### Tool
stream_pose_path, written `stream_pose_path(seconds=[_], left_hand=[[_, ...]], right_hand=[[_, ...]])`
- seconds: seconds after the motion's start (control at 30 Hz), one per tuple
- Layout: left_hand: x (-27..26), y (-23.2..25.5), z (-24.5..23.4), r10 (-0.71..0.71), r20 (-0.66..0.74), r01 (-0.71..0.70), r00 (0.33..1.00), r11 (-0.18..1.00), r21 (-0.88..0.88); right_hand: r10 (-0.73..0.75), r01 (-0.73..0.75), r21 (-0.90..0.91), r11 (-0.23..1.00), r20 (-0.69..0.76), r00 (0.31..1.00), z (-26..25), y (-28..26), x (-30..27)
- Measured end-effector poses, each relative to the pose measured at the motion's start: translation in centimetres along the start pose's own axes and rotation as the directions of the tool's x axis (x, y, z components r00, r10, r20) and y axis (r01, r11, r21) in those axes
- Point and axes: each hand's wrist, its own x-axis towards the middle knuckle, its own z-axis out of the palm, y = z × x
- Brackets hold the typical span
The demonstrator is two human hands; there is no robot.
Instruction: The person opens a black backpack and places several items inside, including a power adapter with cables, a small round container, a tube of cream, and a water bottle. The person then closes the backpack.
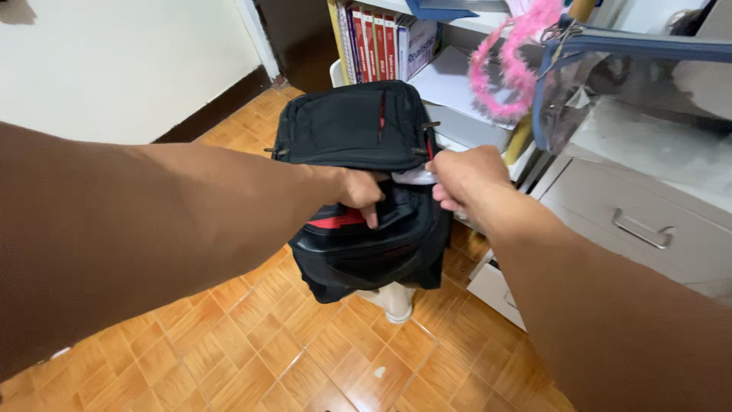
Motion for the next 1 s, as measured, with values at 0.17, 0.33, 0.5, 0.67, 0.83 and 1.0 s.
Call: stream_pose_path(seconds=[0.17,0.33,0.5,0.67,0.83,1.0], left_hand=[[-0.6,-0.6,0.6,0.101,-0.137,-0.065,0.985,0.967,0.246],[-5.8,1.3,-0.4,-0.171,-0.503,0.059,0.847,0.971,-0.231],[-8.0,4.3,-0.2,-0.183,-0.565,0.086,0.804,0.977,-0.194],[-7.1,4.7,1.4,-0.144,-0.668,0.065,0.730,0.988,-0.142],[-5.2,3.1,0.7,-0.235,-0.657,0.026,0.716,0.950,-0.311],[-4.4,1.6,-0.5,-0.151,-0.635,-0.067,0.758,0.950,-0.306]], right_hand=[[-0.012,0.018,-0.139,0.990,0.043,0.999,0.8,1.3,-0.6],[-0.046,0.060,-0.253,0.966,0.063,0.997,1.2,2.3,-1.9],[-0.010,0.021,-0.256,0.966,0.045,0.999,0.6,3.8,-3.5],[0.076,-0.051,-0.310,0.949,0.068,0.995,0.5,4.4,-4.6],[0.147,-0.132,-0.176,0.976,0.080,0.986,0.9,5.0,-4.9],[0.251,-0.254,0.000,0.967,0.152,0.956,1.7,5.1,-4.2]])
